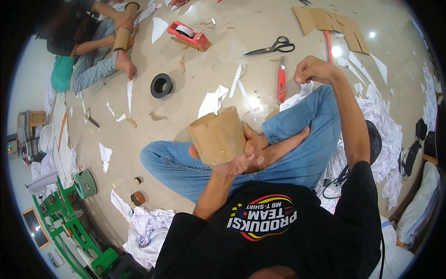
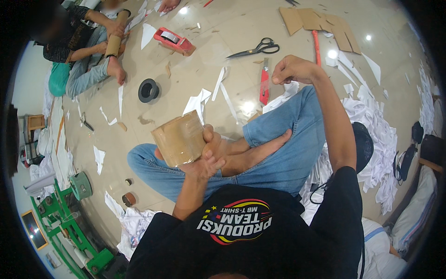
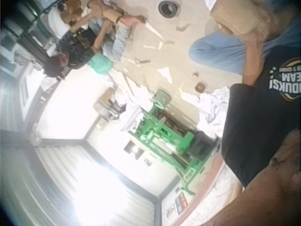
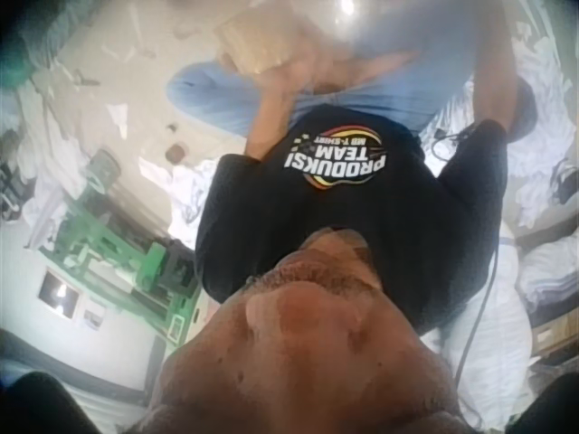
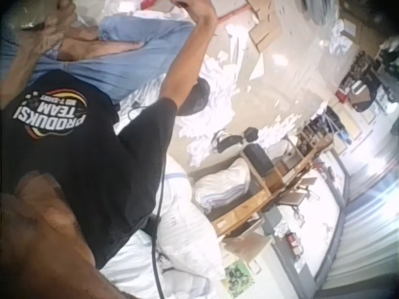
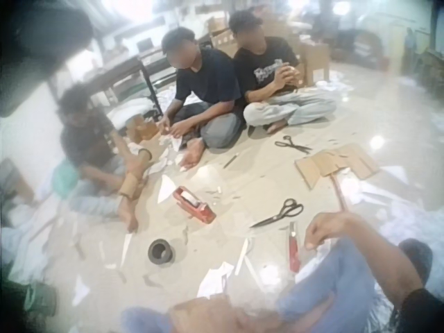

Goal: The person sits on the floor and uses a utility knife to cut a cardboard tube, then applies tape to the edges. They handle the tube and tape repeatedly while other people work nearby.

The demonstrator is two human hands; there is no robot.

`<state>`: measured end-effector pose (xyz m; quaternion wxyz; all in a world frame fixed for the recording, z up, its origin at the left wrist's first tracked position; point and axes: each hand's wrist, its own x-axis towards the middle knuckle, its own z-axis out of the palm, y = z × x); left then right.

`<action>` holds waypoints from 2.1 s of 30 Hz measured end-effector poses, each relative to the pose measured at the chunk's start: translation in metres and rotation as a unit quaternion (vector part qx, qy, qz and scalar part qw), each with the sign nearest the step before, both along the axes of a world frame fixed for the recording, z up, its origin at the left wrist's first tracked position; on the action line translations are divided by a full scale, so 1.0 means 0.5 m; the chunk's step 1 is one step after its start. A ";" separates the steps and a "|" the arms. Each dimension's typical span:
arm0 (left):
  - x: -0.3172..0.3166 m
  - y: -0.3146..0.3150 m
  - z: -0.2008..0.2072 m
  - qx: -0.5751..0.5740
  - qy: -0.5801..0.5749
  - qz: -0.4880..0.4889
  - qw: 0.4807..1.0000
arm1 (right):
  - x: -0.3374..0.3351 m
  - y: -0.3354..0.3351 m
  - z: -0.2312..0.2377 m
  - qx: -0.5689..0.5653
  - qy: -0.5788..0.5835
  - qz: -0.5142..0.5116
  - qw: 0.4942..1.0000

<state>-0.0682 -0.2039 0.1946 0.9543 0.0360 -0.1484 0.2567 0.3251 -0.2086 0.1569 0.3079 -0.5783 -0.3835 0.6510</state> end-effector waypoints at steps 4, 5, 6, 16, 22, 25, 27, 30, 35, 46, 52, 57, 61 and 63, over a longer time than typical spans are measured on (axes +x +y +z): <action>0.022 -0.014 0.010 -0.021 -0.039 -0.006 0.999 | -0.009 0.007 0.002 0.005 0.005 0.007 1.000; 0.024 -0.015 0.010 -0.019 -0.042 -0.007 0.999 | -0.012 0.008 0.004 0.006 0.006 0.010 1.000; 0.026 -0.015 0.009 -0.017 -0.044 -0.008 0.999 | -0.016 0.010 0.005 0.004 0.008 0.010 1.000; 0.053 0.002 0.013 -0.032 -0.109 -0.067 0.991 | -0.049 0.014 -0.018 -0.010 0.018 0.000 1.000; 0.023 0.051 -0.061 -0.028 0.004 -0.053 0.998 | -0.025 -0.001 -0.067 -0.024 -0.031 -0.054 0.998; -0.006 0.122 -0.102 0.093 0.119 -0.037 0.988 | 0.002 -0.014 -0.097 -0.031 -0.058 -0.086 0.994; -0.003 0.152 -0.118 0.074 0.121 -0.038 0.989 | 0.019 -0.023 -0.114 -0.033 -0.065 -0.095 0.993; 0.003 0.185 -0.143 0.081 0.152 -0.024 0.985 | 0.030 -0.026 -0.133 -0.031 -0.064 -0.101 0.992; -0.005 0.228 -0.190 0.084 0.243 0.022 0.966 | 0.036 -0.023 -0.139 -0.040 -0.089 -0.139 0.986; -0.005 0.429 -0.305 0.290 0.615 0.109 0.725 | 0.041 -0.039 -0.141 -0.098 -0.135 -0.146 0.975; 0.022 0.423 -0.321 0.485 0.721 0.228 0.438 | 0.021 -0.026 -0.144 -0.103 -0.133 -0.137 0.976; 0.025 0.416 -0.247 0.548 0.791 0.162 0.218 | -0.002 -0.028 -0.142 -0.088 -0.128 -0.130 0.979; 0.005 0.416 -0.278 0.588 0.696 0.395 0.118 | -0.050 -0.024 -0.126 -0.070 -0.094 -0.133 0.984; 0.022 0.389 -0.282 0.627 0.643 0.428 0.099 | -0.065 -0.026 -0.125 -0.064 -0.076 -0.138 0.985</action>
